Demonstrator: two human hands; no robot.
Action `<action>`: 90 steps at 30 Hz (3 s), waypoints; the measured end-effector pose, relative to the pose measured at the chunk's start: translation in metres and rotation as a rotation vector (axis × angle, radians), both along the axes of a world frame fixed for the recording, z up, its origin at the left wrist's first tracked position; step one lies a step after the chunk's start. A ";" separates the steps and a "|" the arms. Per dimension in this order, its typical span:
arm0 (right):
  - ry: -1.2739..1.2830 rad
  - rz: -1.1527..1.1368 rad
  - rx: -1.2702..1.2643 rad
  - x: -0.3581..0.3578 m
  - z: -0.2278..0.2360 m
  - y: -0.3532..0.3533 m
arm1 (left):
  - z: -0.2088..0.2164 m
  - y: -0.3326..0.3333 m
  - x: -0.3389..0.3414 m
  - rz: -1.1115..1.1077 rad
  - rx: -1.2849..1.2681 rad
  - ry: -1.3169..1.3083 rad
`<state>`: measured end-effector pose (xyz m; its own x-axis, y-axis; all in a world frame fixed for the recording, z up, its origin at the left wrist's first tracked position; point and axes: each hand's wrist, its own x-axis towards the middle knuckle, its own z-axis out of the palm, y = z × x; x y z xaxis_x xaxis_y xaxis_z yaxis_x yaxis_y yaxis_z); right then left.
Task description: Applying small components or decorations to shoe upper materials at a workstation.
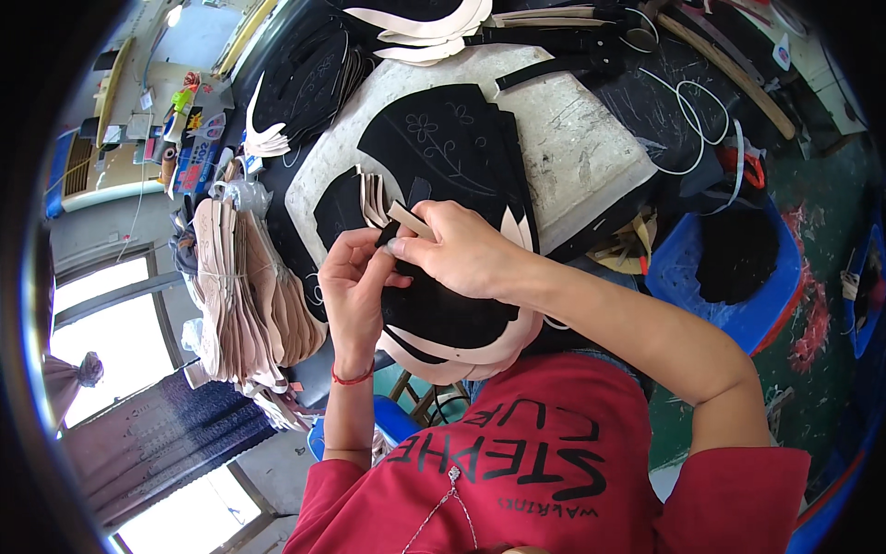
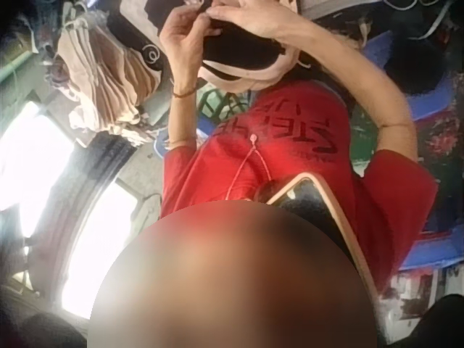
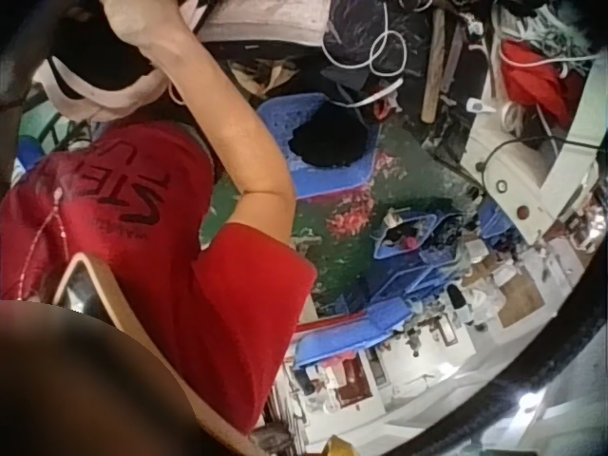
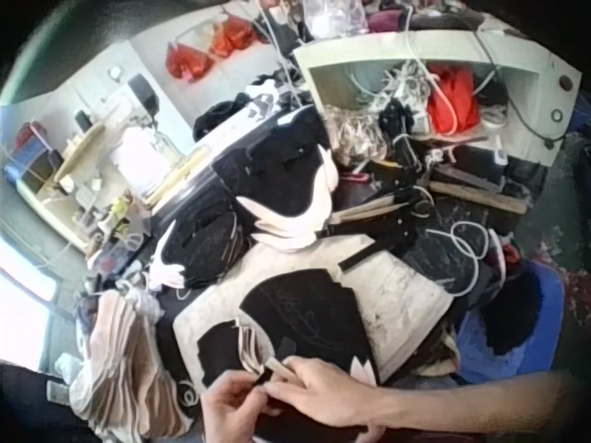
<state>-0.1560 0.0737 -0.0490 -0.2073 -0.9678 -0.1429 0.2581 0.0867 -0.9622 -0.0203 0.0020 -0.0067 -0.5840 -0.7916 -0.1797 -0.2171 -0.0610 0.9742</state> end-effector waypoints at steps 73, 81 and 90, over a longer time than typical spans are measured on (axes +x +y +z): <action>0.558 0.215 -0.230 -0.044 0.022 -0.016 | 0.002 -0.022 0.013 -0.178 0.184 -0.075; 0.472 0.209 -0.177 -0.044 0.021 -0.017 | 0.007 -0.016 0.008 -0.115 0.120 -0.065; 0.625 0.098 -0.452 -0.037 0.017 -0.017 | 0.010 -0.020 0.007 -0.129 0.095 -0.123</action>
<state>-0.1930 0.0569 -0.0321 -0.0298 -0.9223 0.3852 -0.3326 -0.3543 -0.8740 -0.0137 -0.0185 0.0030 -0.6484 -0.6876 -0.3267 -0.3466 -0.1155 0.9309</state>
